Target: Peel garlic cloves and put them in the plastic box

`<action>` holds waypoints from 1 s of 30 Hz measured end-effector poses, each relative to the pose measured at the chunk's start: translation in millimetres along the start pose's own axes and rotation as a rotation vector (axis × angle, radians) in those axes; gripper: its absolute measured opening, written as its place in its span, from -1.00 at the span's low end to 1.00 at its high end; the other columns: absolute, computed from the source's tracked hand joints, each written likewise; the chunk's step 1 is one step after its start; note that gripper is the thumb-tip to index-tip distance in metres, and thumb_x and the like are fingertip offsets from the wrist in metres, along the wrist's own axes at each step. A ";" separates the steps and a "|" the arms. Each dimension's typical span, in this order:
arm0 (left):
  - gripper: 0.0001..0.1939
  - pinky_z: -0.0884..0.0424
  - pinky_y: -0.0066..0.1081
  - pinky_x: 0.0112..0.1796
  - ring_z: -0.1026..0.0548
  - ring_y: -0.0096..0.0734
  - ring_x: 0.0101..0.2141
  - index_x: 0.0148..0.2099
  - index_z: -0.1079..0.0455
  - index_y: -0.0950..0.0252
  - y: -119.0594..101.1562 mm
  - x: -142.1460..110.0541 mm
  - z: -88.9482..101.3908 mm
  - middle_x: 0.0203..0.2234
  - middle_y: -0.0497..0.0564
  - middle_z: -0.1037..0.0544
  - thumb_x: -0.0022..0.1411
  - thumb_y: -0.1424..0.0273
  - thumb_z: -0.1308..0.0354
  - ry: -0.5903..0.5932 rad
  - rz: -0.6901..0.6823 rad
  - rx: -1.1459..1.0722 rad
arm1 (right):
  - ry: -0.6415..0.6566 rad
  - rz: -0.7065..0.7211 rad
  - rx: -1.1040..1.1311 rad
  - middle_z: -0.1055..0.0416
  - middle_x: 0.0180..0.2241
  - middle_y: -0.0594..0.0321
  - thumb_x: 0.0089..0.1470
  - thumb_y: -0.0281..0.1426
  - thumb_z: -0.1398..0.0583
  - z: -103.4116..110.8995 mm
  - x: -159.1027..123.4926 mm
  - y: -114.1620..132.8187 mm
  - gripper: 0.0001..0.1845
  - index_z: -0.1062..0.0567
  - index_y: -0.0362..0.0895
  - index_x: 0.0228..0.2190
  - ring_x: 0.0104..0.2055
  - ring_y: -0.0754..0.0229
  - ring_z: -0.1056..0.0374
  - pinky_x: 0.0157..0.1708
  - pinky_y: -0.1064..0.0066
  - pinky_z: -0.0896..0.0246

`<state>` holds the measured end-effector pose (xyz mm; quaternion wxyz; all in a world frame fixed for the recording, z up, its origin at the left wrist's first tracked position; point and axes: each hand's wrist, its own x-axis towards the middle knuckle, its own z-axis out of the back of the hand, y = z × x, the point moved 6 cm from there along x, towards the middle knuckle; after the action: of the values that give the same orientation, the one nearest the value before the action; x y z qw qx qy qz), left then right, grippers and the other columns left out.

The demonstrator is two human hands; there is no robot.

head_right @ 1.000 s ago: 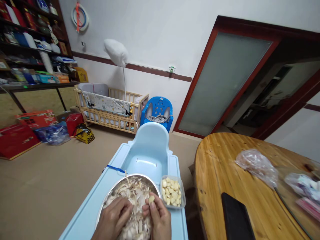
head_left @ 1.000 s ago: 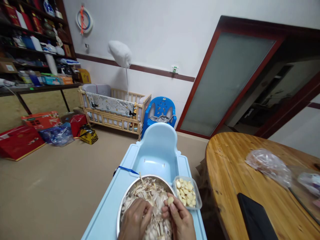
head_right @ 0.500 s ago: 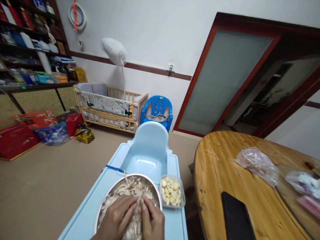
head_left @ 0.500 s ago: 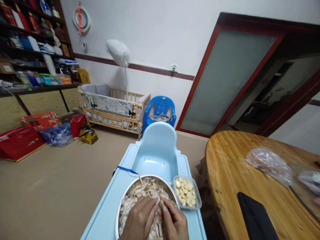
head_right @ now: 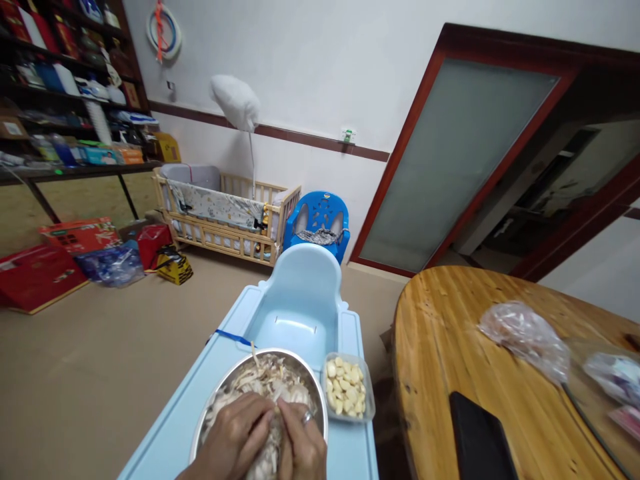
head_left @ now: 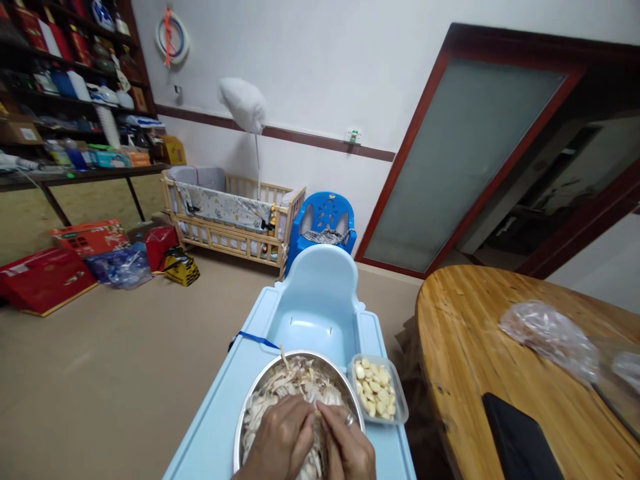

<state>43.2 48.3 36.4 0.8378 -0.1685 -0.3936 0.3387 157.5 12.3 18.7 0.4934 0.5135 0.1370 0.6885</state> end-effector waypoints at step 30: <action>-0.77 -0.23 -0.52 -0.58 -0.36 -0.46 -0.62 -0.49 -0.20 0.24 3.3 -4.3 3.9 -0.65 -0.09 -0.36 0.23 0.44 0.11 -0.231 0.076 -0.021 | -0.372 -0.728 0.486 -0.51 -0.68 0.21 -0.45 -0.12 -0.37 -8.7 -11.0 -36.7 -0.66 -0.59 -0.15 -0.66 -0.60 0.16 -0.38 -0.54 0.45 -0.29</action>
<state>36.7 47.7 34.7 0.7715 -0.1520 -0.4846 0.3833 169.8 23.5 -16.9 0.5846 0.6470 0.3745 0.3152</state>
